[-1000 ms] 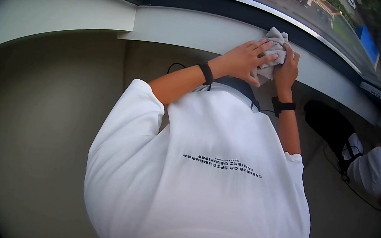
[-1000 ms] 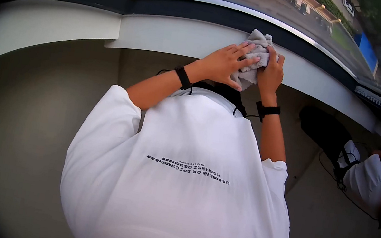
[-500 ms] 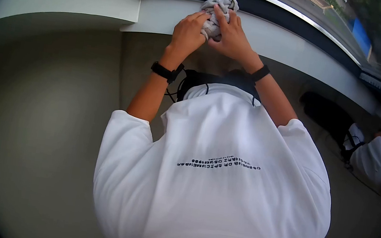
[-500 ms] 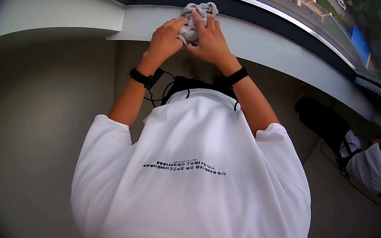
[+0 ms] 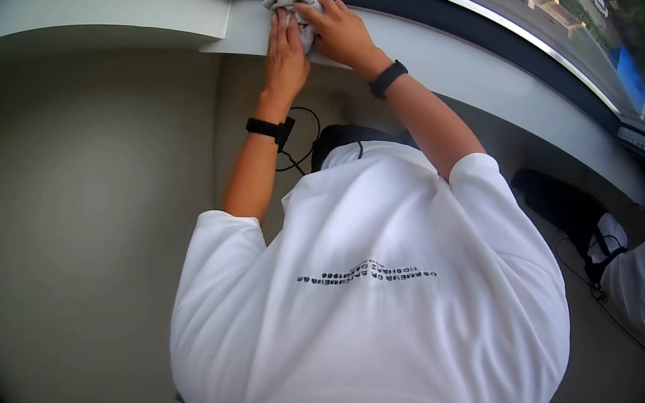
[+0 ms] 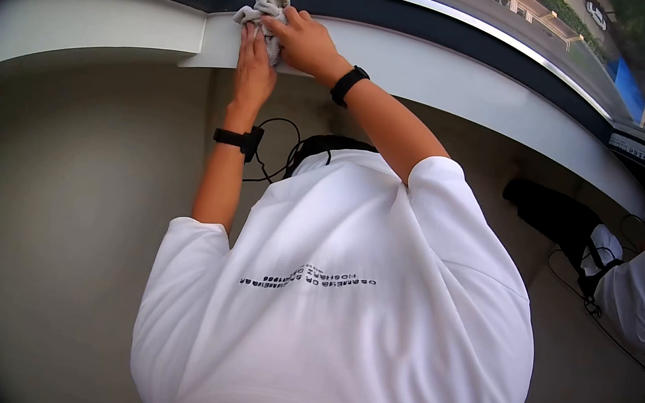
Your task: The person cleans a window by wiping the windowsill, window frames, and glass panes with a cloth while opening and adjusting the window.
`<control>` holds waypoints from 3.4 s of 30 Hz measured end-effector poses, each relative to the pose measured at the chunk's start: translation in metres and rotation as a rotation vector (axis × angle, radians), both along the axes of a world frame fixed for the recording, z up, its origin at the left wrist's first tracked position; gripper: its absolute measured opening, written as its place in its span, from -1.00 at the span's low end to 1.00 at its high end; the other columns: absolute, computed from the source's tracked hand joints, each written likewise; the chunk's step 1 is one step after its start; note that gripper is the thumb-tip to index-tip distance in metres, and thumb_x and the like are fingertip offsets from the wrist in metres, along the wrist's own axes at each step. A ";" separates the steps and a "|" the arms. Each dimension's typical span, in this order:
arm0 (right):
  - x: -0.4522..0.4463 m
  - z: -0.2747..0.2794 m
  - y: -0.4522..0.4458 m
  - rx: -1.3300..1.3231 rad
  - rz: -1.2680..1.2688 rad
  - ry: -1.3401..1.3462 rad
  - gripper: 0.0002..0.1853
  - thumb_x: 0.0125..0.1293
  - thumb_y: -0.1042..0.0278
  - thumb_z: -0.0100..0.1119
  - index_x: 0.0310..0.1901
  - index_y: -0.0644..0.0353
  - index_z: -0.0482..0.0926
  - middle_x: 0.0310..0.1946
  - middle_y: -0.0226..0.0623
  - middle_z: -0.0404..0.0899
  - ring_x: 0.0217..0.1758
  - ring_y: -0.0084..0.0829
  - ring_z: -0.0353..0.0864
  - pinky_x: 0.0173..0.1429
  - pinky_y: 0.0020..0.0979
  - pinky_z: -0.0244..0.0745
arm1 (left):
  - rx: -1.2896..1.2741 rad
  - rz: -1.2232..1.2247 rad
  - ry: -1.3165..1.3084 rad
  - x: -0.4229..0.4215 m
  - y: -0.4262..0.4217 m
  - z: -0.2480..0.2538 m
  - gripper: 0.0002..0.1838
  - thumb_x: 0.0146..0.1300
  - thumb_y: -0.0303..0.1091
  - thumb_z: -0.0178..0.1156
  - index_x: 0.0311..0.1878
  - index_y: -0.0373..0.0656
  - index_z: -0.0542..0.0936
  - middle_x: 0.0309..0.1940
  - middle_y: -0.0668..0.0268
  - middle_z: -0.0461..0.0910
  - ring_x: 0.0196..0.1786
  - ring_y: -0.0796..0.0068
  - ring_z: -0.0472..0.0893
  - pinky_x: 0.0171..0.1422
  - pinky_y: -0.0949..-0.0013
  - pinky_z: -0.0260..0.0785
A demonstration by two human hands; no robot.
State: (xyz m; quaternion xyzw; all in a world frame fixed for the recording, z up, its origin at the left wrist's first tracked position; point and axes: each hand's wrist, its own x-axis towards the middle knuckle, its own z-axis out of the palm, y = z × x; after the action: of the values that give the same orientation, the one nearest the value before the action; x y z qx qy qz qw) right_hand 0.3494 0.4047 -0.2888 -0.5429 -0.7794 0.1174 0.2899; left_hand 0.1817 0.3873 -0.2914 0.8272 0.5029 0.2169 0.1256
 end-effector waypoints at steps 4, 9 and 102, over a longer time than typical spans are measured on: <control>0.053 0.007 -0.035 -0.073 -0.098 -0.018 -0.24 0.05 0.47 0.34 0.37 -0.18 0.48 0.01 -0.17 0.51 0.00 -0.06 0.63 -0.02 -0.13 0.67 | -0.013 -0.115 -0.115 0.049 -0.004 -0.010 -0.27 0.08 -0.76 0.16 0.40 -0.35 0.28 0.51 -0.25 0.21 0.59 -0.38 0.17 0.65 -0.16 0.10; 0.132 0.041 -0.095 -0.178 -0.282 0.020 -0.20 0.05 0.43 0.34 0.43 -0.15 0.43 0.03 -0.08 0.52 0.00 0.04 0.65 -0.08 -0.04 0.69 | -0.036 -0.323 -0.225 0.133 -0.014 0.005 -0.33 0.00 -0.71 0.21 0.27 -0.19 0.37 0.49 -0.14 0.30 0.61 -0.22 0.20 0.65 -0.16 0.11; 0.124 -0.022 -0.123 -0.336 -0.417 0.087 -0.16 0.14 0.03 0.36 0.51 -0.12 0.36 -0.29 0.03 0.71 -0.22 0.09 0.73 -0.09 0.02 0.65 | -0.251 -0.249 -0.068 0.145 -0.005 -0.039 -0.49 0.10 -0.42 0.26 0.18 -0.20 0.49 0.57 0.02 0.31 0.65 -0.03 0.19 0.68 -0.19 -0.01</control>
State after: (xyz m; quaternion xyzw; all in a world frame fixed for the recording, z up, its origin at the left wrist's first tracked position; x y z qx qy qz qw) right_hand 0.4737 0.2819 -0.3108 -0.7266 -0.6073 0.2059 0.2467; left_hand 0.3266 0.3821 -0.3302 0.8531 0.4151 0.1630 0.2708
